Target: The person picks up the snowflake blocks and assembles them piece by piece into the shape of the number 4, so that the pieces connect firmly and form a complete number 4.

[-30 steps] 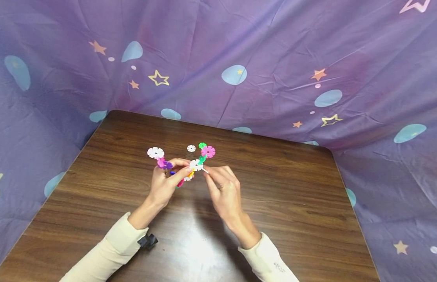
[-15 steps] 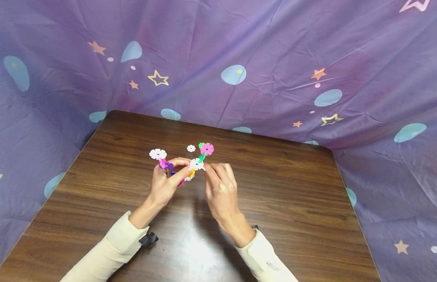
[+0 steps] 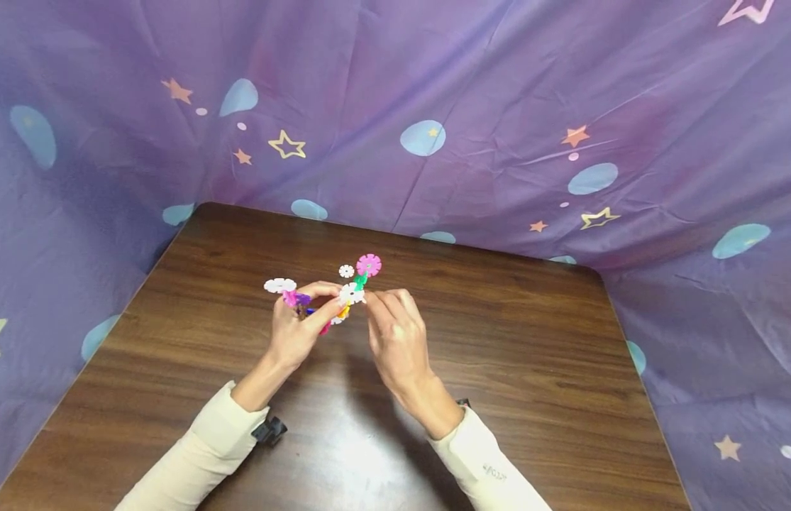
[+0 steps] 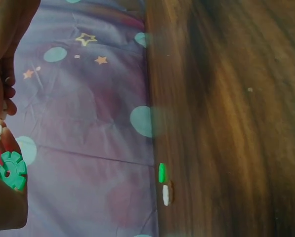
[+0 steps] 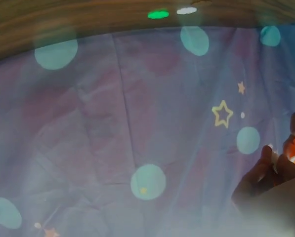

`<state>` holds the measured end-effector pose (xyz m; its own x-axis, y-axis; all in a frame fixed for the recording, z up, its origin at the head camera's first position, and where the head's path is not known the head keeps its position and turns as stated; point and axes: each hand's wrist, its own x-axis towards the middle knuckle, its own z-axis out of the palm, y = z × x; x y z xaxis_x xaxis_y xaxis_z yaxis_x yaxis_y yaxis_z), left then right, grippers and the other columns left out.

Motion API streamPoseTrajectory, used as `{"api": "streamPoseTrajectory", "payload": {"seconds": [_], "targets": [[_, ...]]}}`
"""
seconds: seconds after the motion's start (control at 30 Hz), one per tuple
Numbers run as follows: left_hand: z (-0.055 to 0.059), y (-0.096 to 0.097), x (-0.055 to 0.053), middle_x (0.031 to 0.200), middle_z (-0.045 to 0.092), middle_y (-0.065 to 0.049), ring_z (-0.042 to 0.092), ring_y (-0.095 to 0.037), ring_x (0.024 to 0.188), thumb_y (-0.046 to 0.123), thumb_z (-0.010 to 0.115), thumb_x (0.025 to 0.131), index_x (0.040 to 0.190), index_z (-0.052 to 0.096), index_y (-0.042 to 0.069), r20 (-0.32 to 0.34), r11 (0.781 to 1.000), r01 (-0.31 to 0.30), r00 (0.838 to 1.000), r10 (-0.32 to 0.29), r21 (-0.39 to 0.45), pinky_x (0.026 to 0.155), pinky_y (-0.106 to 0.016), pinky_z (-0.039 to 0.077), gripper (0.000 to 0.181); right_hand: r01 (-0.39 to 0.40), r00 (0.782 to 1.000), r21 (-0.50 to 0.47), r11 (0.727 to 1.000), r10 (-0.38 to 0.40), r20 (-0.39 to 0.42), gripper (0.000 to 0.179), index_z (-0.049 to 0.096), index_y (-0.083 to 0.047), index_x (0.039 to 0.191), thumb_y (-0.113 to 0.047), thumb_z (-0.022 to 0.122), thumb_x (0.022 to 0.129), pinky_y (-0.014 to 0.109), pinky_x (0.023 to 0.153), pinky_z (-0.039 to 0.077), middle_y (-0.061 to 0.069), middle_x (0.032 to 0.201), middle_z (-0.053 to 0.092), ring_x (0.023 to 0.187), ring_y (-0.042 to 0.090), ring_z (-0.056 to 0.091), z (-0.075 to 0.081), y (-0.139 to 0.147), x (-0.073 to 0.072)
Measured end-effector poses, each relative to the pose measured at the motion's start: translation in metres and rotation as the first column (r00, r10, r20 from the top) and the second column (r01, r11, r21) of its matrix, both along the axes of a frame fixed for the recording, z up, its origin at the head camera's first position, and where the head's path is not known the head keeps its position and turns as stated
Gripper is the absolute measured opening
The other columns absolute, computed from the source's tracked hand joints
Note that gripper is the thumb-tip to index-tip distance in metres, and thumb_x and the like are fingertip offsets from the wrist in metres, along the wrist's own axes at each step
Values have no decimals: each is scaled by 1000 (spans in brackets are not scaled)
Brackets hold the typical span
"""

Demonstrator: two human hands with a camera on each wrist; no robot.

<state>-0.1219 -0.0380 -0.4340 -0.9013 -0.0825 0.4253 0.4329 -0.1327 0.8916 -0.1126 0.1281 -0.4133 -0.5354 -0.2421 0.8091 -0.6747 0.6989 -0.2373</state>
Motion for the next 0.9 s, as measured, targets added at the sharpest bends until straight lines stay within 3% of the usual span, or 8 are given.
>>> {"api": "streamPoseTrajectory", "payload": {"seconds": [0.27, 0.43, 0.67, 0.9], "targets": [[6, -8, -4, 103, 73, -31, 69, -3, 86, -4, 75, 86, 99, 73, -11, 18, 1000, 6, 1000, -6, 19, 72, -15, 56, 15, -20, 994, -1, 1000, 20, 111, 30, 73, -5, 120, -13, 78, 92, 39, 90, 58, 11, 106, 76, 101, 26, 68, 8, 6, -1], [7, -15, -3, 103, 74, -30, 70, -3, 87, -5, 76, 85, 99, 74, -11, 26, 1000, -5, 1000, 4, 20, 73, -15, 57, 15, 9, 973, 38, 999, -17, 229, 42, 66, -4, 133, -17, 77, 94, 43, 94, 59, 14, 114, 74, 105, 29, 71, 0, 18, -6], [6, -19, -1, 105, 75, -27, 70, -2, 88, -2, 78, 85, 99, 75, -8, 43, 1000, -24, 999, 25, -20, 75, -16, 57, 15, 56, 908, 86, 995, -87, 410, 41, 66, -5, 132, -19, 75, 95, 48, 91, 60, 12, 110, 74, 99, 30, 74, -18, 31, -17], [4, -20, 1, 106, 76, -27, 71, -1, 88, -2, 78, 85, 98, 75, -8, 46, 999, -43, 998, 45, -31, 76, -16, 57, 15, 43, 844, 71, 997, -74, 531, 37, 66, -1, 127, -15, 76, 94, 49, 88, 61, 18, 113, 72, 97, 34, 74, -39, 37, -34]]}}
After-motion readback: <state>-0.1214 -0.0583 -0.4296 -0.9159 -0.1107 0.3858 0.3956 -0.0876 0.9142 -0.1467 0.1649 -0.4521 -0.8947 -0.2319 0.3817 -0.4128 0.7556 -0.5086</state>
